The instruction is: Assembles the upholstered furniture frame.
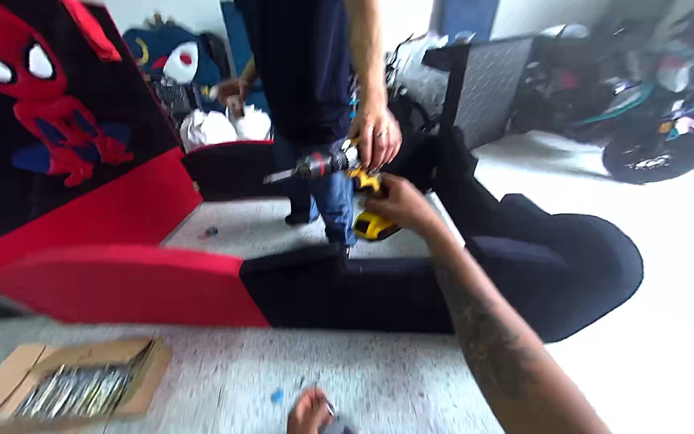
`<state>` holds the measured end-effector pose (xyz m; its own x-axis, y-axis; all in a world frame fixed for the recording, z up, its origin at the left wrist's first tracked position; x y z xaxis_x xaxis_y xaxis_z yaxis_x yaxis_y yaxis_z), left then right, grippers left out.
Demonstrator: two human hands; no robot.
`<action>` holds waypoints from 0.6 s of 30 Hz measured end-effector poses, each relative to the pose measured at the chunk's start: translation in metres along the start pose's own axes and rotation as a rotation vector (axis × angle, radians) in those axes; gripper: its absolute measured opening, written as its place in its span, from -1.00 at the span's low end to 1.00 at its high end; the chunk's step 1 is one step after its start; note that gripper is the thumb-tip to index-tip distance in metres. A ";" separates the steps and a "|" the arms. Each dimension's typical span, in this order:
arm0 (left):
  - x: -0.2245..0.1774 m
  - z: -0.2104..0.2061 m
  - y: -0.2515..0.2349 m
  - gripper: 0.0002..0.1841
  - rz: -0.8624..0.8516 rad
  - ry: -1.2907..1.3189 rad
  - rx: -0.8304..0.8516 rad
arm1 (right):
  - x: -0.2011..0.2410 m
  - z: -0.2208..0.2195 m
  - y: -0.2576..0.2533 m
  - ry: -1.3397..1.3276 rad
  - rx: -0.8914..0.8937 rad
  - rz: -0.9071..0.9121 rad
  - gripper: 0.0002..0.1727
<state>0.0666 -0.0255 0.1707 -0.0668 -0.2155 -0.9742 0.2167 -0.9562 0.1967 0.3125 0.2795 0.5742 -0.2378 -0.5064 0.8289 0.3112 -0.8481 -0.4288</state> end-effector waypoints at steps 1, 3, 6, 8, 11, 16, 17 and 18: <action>0.016 0.012 -0.007 -0.71 0.044 0.021 -0.034 | 0.002 -0.001 0.014 -0.017 -0.019 -0.009 -0.57; 0.051 0.043 -0.035 -0.75 0.162 -0.003 -0.105 | 0.004 -0.007 0.036 -0.124 -0.085 -0.068 -0.53; 0.095 0.062 -0.079 -0.75 0.237 -0.514 -0.114 | 0.008 -0.009 0.073 -0.314 -0.216 -0.108 -0.52; 0.113 0.053 -0.104 -0.72 0.277 -0.885 -0.028 | 0.010 -0.014 0.102 -0.429 -0.284 -0.128 -0.50; 0.134 0.028 -0.142 -0.68 0.230 -1.178 0.072 | -0.001 -0.021 0.152 -0.699 -0.329 -0.131 -0.49; 0.158 0.007 -0.182 -0.76 0.209 -1.338 0.123 | -0.047 -0.033 0.276 -0.908 -0.326 -0.138 -0.38; 0.162 0.008 -0.186 -0.77 0.197 -1.347 0.127 | -0.051 -0.040 0.306 -0.960 -0.317 -0.186 -0.43; 0.165 0.010 -0.189 -0.77 0.189 -1.346 0.145 | -0.046 -0.050 0.332 -1.015 -0.384 -0.307 -0.57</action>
<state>0.0045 0.1176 -0.0263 -0.9535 -0.2882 -0.0882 0.2301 -0.8851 0.4045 0.3806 0.0131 0.3753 0.6570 -0.0555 0.7519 0.0233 -0.9953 -0.0939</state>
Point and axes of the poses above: each hand's wrist, its own y-axis away from the middle knuckle, its own z-axis out of the back of the hand, x = y × z, the point moved 1 cm from there along -y, towards the middle knuckle, and after that the axes turned 14 degrees about -y, right-handed, at the moved point
